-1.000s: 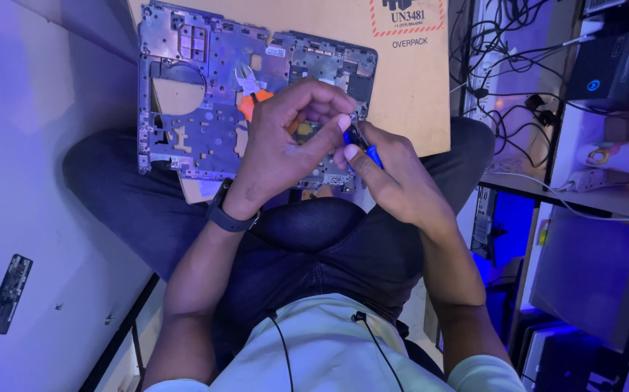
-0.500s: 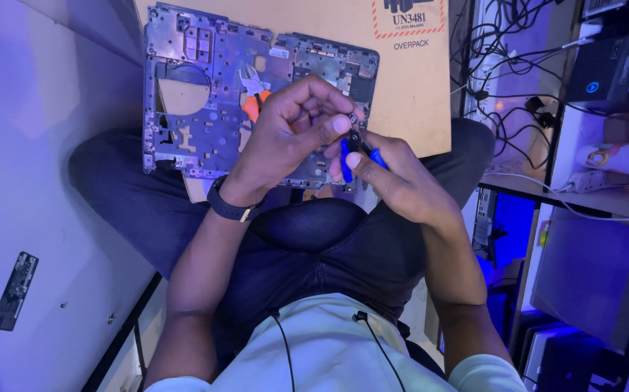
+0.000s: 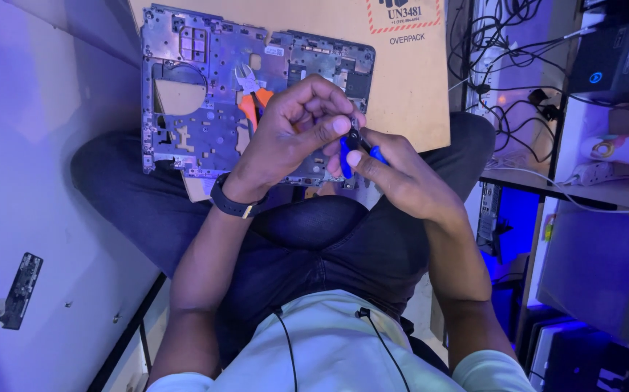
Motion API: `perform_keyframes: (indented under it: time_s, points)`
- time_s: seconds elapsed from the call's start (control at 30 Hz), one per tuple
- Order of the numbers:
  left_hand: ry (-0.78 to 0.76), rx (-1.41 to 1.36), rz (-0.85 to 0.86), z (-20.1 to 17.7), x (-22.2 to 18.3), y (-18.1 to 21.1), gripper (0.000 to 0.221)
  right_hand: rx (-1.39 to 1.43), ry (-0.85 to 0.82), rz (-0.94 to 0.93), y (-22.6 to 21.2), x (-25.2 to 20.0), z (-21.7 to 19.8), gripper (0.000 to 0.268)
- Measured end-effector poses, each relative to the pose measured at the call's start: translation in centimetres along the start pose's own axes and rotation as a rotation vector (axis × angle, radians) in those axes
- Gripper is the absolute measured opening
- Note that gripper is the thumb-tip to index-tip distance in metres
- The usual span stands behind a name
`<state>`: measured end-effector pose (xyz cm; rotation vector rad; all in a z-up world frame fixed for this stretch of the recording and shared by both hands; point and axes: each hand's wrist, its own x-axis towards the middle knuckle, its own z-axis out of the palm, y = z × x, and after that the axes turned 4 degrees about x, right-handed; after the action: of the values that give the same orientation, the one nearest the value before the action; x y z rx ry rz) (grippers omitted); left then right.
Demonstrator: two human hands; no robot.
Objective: Disassembling a laptop chassis by removing internal components using pliers and a screwdriver while sitting on the floor.
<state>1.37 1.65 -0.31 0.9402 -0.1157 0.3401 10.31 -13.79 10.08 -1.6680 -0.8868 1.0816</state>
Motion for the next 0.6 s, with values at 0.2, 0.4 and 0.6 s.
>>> perform_keyframes:
  time_s: [0.2, 0.4, 0.6]
  points:
    - [-0.004, 0.018, 0.031, -0.6, 0.1, -0.9, 0.019, 0.017, -0.009, 0.005, 0.4, 0.0, 0.0, 0.035]
    - [0.011, -0.01, 0.022, 0.5, 0.0, 0.6, 0.02, 0.043, -0.011, -0.002, 0.7, 0.0, -0.1, 0.033]
    - [0.013, -0.036, 0.031, 0.4, 0.1, -0.1, 0.021, 0.048, -0.006, -0.006, 1.3, 0.0, 0.0, 0.033]
